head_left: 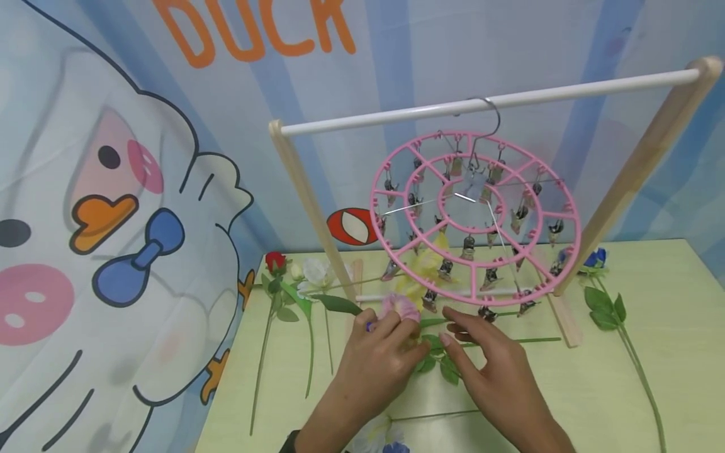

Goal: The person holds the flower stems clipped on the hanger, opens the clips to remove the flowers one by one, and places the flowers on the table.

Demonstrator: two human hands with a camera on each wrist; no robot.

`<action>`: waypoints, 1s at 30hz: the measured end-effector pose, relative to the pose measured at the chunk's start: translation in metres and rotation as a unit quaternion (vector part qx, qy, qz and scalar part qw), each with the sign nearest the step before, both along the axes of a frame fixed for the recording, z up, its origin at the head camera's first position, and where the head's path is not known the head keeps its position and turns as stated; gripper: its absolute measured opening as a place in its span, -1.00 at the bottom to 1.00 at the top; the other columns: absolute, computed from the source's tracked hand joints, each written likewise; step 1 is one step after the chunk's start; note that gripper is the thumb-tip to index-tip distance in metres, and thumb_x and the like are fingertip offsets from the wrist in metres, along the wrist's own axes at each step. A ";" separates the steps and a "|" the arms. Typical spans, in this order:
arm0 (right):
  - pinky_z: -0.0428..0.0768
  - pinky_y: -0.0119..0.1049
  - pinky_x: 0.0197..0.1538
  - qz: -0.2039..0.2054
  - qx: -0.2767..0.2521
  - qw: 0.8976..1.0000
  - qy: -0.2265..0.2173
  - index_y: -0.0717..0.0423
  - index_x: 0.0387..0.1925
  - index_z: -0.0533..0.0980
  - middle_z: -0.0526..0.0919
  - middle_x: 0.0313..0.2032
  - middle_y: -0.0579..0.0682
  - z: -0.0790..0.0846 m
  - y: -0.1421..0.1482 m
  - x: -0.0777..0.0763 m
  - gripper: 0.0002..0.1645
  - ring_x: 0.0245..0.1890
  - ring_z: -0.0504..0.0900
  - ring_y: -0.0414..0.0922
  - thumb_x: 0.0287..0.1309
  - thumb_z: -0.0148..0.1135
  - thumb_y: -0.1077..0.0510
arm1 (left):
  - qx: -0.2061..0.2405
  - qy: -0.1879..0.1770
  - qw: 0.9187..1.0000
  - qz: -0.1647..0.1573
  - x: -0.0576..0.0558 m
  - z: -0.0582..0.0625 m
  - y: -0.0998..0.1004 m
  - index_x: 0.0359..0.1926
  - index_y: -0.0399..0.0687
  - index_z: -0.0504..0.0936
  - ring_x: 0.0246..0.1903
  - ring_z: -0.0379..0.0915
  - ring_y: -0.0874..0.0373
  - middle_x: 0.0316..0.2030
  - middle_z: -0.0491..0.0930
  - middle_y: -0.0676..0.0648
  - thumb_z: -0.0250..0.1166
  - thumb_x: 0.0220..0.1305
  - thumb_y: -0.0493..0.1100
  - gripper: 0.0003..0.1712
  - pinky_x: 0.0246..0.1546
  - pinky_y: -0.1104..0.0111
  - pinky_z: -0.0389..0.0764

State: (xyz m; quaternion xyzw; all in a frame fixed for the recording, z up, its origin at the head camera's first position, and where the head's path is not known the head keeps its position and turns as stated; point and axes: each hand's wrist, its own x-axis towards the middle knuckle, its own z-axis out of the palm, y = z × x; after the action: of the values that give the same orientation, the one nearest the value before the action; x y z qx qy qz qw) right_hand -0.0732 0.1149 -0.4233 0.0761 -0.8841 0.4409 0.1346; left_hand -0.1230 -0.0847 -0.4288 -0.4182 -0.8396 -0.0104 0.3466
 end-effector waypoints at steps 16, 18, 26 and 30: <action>0.68 -0.31 -0.12 0.016 0.054 0.996 -0.072 -0.28 -0.11 0.73 0.74 -0.17 -0.36 -0.005 0.010 0.010 -0.80 -0.16 0.73 -0.33 0.28 0.51 0.08 | 0.004 0.011 1.000 -0.018 0.005 -0.006 0.008 -0.27 0.39 0.88 -0.23 0.47 0.25 -0.24 0.65 0.20 0.61 0.12 -0.01 -0.86 -0.04 0.18 0.33; 0.66 -0.35 -0.17 0.014 0.056 0.995 -0.086 -0.27 -0.14 0.73 0.74 -0.20 -0.35 -0.006 0.012 0.011 -0.83 -0.19 0.73 -0.35 0.28 0.51 0.08 | 0.007 0.005 1.000 -0.018 0.006 -0.007 0.010 -0.30 0.39 0.87 -0.23 0.47 0.25 -0.25 0.65 0.20 0.62 0.11 -0.01 -0.86 -0.05 0.18 0.33; 0.64 -0.36 -0.22 0.010 0.061 0.986 -0.155 -0.23 -0.19 0.73 0.73 -0.28 -0.34 -0.016 0.018 0.013 -0.90 -0.24 0.71 -0.34 0.30 0.49 0.08 | -0.003 -0.057 0.998 0.001 0.012 -0.014 0.015 -0.32 0.37 0.85 -0.21 0.46 0.25 -0.21 0.68 0.22 0.56 0.15 -0.09 -0.86 0.00 0.17 0.41; 0.65 -0.35 -0.21 0.006 0.062 0.982 -0.177 -0.18 -0.16 0.73 0.73 -0.27 -0.31 -0.024 0.020 0.014 -0.91 -0.25 0.69 -0.35 0.33 0.46 0.08 | 0.001 -0.077 0.997 -0.003 0.014 -0.018 0.017 -0.32 0.31 0.84 -0.20 0.47 0.24 -0.22 0.69 0.21 0.55 0.18 -0.07 -0.91 0.04 0.14 0.43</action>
State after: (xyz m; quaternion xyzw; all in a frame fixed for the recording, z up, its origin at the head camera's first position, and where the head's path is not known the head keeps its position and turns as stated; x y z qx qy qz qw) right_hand -0.0590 0.1349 -0.4469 0.0104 -0.9190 0.3928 -0.0317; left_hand -0.1090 -0.0677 -0.4471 -0.4179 -0.8627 -0.0447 0.2813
